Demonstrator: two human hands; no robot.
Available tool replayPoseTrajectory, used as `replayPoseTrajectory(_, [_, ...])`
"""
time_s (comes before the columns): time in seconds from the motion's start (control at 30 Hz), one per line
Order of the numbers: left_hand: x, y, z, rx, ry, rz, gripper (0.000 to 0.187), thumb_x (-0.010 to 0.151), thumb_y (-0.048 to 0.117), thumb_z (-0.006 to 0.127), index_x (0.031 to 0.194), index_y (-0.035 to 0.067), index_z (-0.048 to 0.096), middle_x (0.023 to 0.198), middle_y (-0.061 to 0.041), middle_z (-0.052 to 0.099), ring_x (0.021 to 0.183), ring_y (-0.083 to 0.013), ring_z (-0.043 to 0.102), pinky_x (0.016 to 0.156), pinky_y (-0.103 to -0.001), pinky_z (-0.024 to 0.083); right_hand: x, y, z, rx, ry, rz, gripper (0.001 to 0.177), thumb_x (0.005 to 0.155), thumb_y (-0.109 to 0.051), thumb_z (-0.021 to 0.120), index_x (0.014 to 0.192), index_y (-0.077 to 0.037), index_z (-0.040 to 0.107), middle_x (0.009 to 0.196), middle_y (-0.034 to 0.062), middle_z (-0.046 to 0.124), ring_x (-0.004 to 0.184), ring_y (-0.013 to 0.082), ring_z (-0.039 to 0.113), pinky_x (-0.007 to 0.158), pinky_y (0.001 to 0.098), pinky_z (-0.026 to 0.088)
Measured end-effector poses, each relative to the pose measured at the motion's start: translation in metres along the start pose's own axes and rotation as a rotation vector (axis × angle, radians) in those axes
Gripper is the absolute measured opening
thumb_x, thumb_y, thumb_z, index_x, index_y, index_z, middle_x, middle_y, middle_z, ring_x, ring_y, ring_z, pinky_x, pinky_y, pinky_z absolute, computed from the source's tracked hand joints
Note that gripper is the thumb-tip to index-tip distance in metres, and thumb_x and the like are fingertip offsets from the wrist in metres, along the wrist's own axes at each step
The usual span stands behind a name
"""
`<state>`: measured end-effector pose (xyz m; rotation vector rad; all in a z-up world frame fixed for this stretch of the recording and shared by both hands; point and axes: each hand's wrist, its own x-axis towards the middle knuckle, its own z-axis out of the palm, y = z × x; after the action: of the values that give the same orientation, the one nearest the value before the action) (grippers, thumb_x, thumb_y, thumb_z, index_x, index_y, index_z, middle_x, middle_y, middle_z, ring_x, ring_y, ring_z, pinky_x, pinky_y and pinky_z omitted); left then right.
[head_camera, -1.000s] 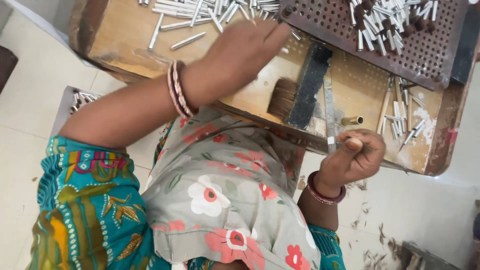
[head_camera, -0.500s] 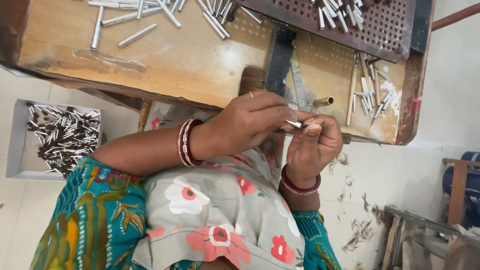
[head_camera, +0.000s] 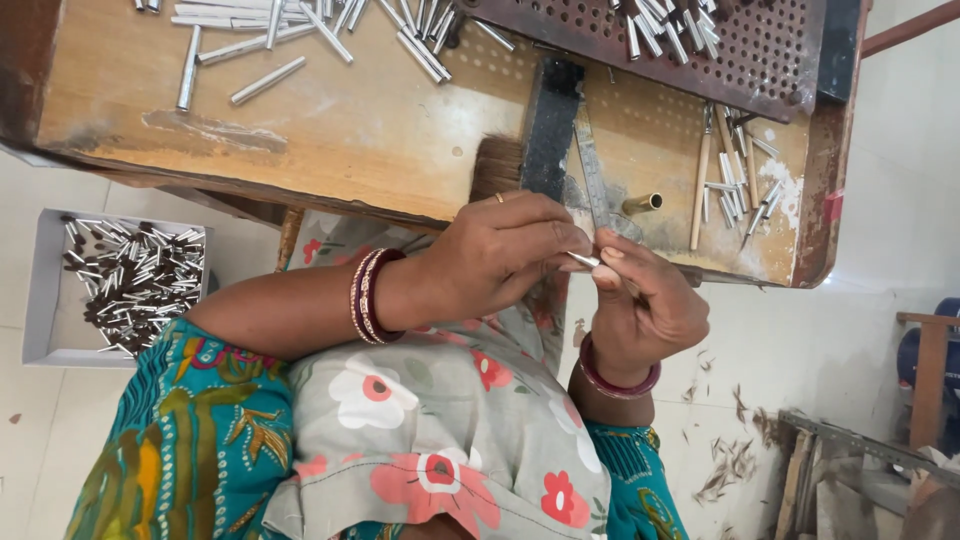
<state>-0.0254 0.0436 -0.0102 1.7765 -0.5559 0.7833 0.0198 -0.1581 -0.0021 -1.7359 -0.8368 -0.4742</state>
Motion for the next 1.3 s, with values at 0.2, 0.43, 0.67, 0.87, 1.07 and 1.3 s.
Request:
replayPoseTrajectory(0.2, [0.002,0.000,-0.003,-0.016,-0.039,0.015,0.026,0.090,-0.001,0.076,0.113,0.005,0.068,0.109,-0.011,0.066,0.099,-0.0308,0.069,0.084,-0.039,0.055,0.006,-0.001,-0.011,0.073,-0.141,0.051,0.026,0.092,-0.016,0.087,0.102,0.003,0.073,0.107,0.0219,0.076,0.096,0.0240,0.078,0.086,0.0292,0.063])
replayPoseTrajectory(0.43, [-0.003,0.000,-0.003,0.057,0.040,-0.001,0.025,0.088,0.000,0.076,0.111,0.006,0.067,0.108,-0.011,0.065,0.100,-0.0315,0.068,0.084,-0.040,0.055,0.026,-0.026,0.009,0.351,-0.062,0.135,0.067,0.077,-0.043,0.085,0.122,0.003,0.067,0.115,0.0129,0.068,0.101,0.0181,0.068,0.091,0.0300,0.059])
replayPoseTrajectory(0.67, [-0.003,-0.001,-0.002,0.024,0.052,-0.030,0.021,0.090,0.004,0.077,0.109,0.007,0.068,0.105,-0.010,0.065,0.097,-0.0304,0.068,0.081,-0.039,0.055,-0.036,0.053,-0.009,-0.013,0.059,0.267,0.047,0.085,-0.025,0.091,0.113,0.010,0.079,0.112,0.0270,0.077,0.093,0.0305,0.074,0.082,0.0356,0.060])
replayPoseTrajectory(0.87, [-0.002,-0.001,-0.003,-0.163,0.038,-0.102,0.018,0.091,0.003,0.076,0.107,0.005,0.068,0.101,-0.010,0.066,0.095,-0.0284,0.070,0.080,-0.036,0.057,-0.018,0.029,0.032,-0.093,-0.129,-0.320,0.091,0.100,-0.072,0.037,0.151,0.003,0.042,0.150,0.0240,0.052,0.146,0.0343,0.050,0.118,0.0450,0.046])
replayPoseTrajectory(1.07, [-0.008,0.005,-0.003,-0.185,0.013,-0.127,0.015,0.091,0.002,0.074,0.105,0.005,0.069,0.101,-0.010,0.067,0.093,-0.0279,0.070,0.079,-0.035,0.057,-0.024,0.028,0.034,-0.332,-0.065,-0.349,0.090,0.104,-0.071,0.018,0.157,0.001,0.031,0.155,0.0280,0.046,0.149,0.0388,0.047,0.122,0.0479,0.040])
replayPoseTrajectory(1.3, [-0.009,0.004,-0.008,-0.145,-0.068,-0.108,0.019,0.094,0.002,0.071,0.113,0.004,0.068,0.100,-0.012,0.067,0.092,-0.0317,0.069,0.077,-0.038,0.056,-0.018,0.028,0.025,-0.219,0.034,-0.293,0.041,0.111,-0.038,0.054,0.118,0.002,0.061,0.117,0.0161,0.064,0.103,0.0288,0.068,0.089,0.0365,0.057])
